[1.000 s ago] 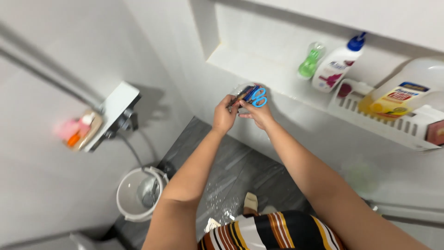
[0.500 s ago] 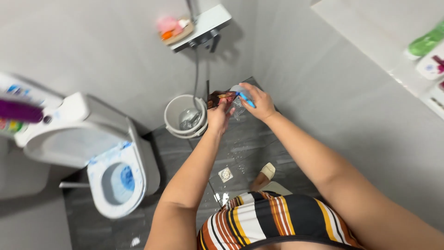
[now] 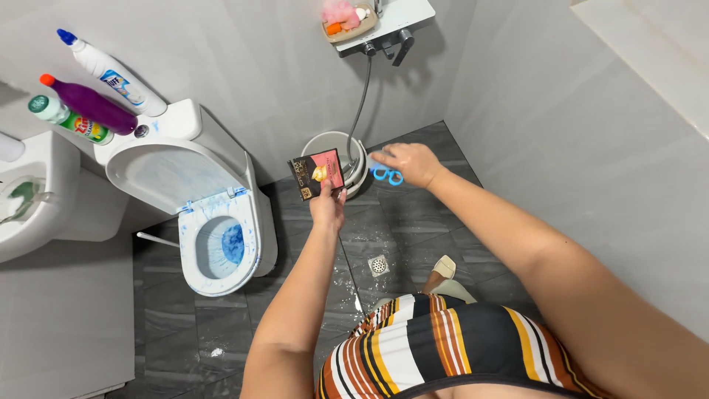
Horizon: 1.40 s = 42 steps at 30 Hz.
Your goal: Cleaning bathroom walls and fixtures using a scrub brush, soap, and mop.
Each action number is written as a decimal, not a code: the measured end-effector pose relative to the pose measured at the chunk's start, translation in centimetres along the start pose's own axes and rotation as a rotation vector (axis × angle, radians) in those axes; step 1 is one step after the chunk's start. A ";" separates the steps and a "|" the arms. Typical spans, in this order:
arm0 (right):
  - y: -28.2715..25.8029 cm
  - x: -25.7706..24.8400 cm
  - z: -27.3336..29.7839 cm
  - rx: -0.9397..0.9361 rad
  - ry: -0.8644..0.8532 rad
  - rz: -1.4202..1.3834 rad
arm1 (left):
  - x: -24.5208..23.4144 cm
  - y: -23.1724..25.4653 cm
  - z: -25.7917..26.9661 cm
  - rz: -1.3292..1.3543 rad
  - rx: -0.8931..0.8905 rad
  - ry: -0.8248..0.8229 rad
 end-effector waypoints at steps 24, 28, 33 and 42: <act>30.7 18.4 5.2 1.422 0.454 -1.579 | 31.1 -4.3 -22.9 -1.229 0.889 0.088; 40.6 20.1 2.6 1.445 0.519 -1.562 | 39.3 -2.8 -27.6 -1.132 0.820 0.004; 50.6 27.8 1.1 1.508 0.572 -1.433 | 42.1 -4.9 -39.7 -0.608 0.000 0.001; 58.1 30.7 -4.4 1.365 0.429 -0.961 | 45.0 -2.7 -50.0 -0.540 0.020 0.306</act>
Point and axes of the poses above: each hand's wrist, its own z-axis away from the middle knuckle, its own x-axis out of the palm, y = z × x, the point moved 5 cm from there along -z, towards the middle knuckle, and after that the axes turned 11 degrees about -x, right-handed, at the moved point
